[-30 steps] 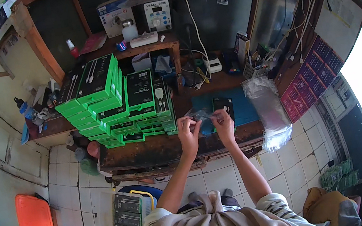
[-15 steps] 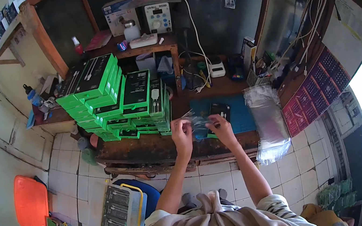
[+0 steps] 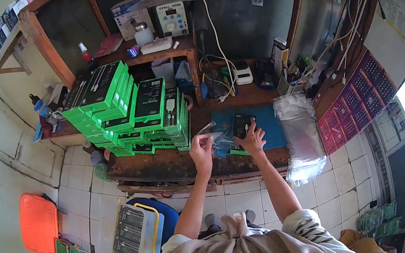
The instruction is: The person takes a boxed cable from a stack, places it inside a clear plastic bag, folds the top of the bag over, and places the packed unit into a larger plastic storage bin.
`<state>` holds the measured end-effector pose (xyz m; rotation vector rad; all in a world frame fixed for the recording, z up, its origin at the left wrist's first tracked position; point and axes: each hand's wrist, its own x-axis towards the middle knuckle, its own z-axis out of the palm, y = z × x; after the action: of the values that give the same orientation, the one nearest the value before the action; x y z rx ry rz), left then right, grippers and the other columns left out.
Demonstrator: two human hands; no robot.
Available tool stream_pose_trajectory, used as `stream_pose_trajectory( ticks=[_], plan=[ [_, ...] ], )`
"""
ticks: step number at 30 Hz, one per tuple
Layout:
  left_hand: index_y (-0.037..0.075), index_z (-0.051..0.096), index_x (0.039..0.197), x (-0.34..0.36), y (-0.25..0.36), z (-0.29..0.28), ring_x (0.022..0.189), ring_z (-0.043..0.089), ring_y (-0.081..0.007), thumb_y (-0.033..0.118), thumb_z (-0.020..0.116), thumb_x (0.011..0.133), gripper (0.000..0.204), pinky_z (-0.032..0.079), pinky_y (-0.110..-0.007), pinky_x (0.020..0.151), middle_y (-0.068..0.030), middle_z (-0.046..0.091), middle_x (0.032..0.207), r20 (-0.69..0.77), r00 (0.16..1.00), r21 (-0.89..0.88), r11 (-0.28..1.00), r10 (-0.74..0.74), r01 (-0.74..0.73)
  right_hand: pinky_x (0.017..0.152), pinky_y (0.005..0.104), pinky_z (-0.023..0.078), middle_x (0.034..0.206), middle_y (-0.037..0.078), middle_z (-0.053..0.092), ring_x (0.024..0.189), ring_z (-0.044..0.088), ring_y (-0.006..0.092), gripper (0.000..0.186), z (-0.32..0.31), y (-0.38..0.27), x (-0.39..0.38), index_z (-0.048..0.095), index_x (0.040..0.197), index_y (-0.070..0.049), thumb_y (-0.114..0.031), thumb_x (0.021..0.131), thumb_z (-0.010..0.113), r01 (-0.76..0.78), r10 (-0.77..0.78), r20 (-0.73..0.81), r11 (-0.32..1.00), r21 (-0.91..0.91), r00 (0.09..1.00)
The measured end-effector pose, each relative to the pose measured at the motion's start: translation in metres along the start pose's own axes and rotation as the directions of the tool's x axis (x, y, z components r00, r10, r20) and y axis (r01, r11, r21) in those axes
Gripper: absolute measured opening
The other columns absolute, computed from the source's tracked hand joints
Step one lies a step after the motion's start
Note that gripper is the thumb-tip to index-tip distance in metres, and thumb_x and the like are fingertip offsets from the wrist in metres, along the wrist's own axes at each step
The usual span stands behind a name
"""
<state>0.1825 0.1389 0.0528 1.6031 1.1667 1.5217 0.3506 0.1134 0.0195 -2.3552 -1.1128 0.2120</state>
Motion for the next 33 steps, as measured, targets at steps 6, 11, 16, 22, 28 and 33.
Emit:
stream_pose_trajectory(
  ticks=[6, 11, 16, 22, 28, 33],
  plan=[
    [0.000, 0.054, 0.082, 0.011, 0.015, 0.005, 0.070, 0.059, -0.0150, 0.005, 0.063, 0.078, 0.012, 0.050, -0.025, 0.062, -0.0081, 0.059, 0.078, 0.033, 0.998, -0.049, 0.998, 0.048, -0.046, 0.084, 0.0657, 0.030, 0.127, 0.027, 0.028, 0.119, 0.026, 0.0424, 0.107, -0.016, -0.014, 0.009, 0.008, 0.136, -0.022, -0.052, 0.057, 0.074, -0.093, 0.105, 0.327, 0.994, -0.052, 0.939],
    [0.000, 0.055, 0.082, 0.010, 0.013, 0.007, 0.070, 0.059, -0.0144, 0.005, 0.064, 0.077, 0.012, 0.050, -0.026, 0.062, -0.0075, 0.060, 0.078, 0.007, 0.999, -0.038, 0.998, 0.051, -0.051, 0.084, 0.0652, 0.031, 0.131, 0.025, 0.024, 0.121, 0.023, 0.0416, 0.105, -0.011, -0.025, 0.013, 0.008, 0.135, -0.025, -0.051, 0.058, 0.074, -0.131, 0.164, 0.336, 0.984, -0.120, 0.927],
    [0.000, 0.055, 0.079, 0.017, 0.017, 0.003, 0.066, 0.060, -0.0150, 0.008, 0.066, 0.076, 0.013, 0.049, -0.026, 0.059, -0.0080, 0.060, 0.074, -0.007, 0.999, -0.071, 0.997, 0.038, -0.039, 0.083, 0.0606, 0.033, 0.129, 0.022, 0.026, 0.120, 0.026, 0.0414, 0.108, -0.014, -0.034, 0.009, 0.010, 0.136, -0.027, -0.041, 0.055, 0.080, -0.090, 0.126, 0.356, 0.989, -0.116, 0.926],
    [0.000, 0.057, 0.077, 0.042, 0.023, -0.006, 0.062, 0.060, -0.0122, 0.009, 0.068, 0.075, 0.014, 0.047, -0.025, 0.056, -0.0075, 0.062, 0.069, 0.024, 0.992, -0.023, 0.992, 0.121, -0.121, 0.085, 0.0604, 0.030, 0.130, 0.025, 0.025, 0.120, 0.028, 0.0429, 0.114, -0.022, -0.033, 0.009, 0.005, 0.136, -0.027, -0.043, 0.052, 0.081, -0.097, 0.131, 0.349, 0.989, -0.113, 0.928],
    [0.000, 0.055, 0.073, 0.052, 0.031, -0.005, 0.058, 0.060, -0.0147, 0.011, 0.070, 0.073, 0.019, 0.046, -0.027, 0.053, -0.0076, 0.061, 0.068, 0.082, 0.969, 0.082, 0.967, 0.234, -0.241, 0.086, 0.0608, 0.029, 0.130, 0.026, 0.026, 0.120, 0.027, 0.0430, 0.116, -0.020, -0.030, 0.014, 0.004, 0.136, -0.028, -0.043, 0.051, 0.081, -0.148, 0.190, 0.371, 0.979, -0.138, 0.909],
    [0.000, 0.056, 0.073, 0.060, 0.033, -0.015, 0.059, 0.061, -0.0166, 0.014, 0.071, 0.072, 0.020, 0.046, -0.028, 0.054, -0.0085, 0.061, 0.068, 0.064, 0.967, 0.130, 0.958, 0.248, -0.254, 0.086, 0.0605, 0.033, 0.137, 0.025, 0.014, 0.123, 0.024, 0.0456, 0.117, -0.026, -0.050, 0.005, 0.004, 0.137, -0.029, -0.042, 0.050, 0.081, -0.066, 0.117, 0.405, 0.988, -0.138, 0.907]
  ],
)
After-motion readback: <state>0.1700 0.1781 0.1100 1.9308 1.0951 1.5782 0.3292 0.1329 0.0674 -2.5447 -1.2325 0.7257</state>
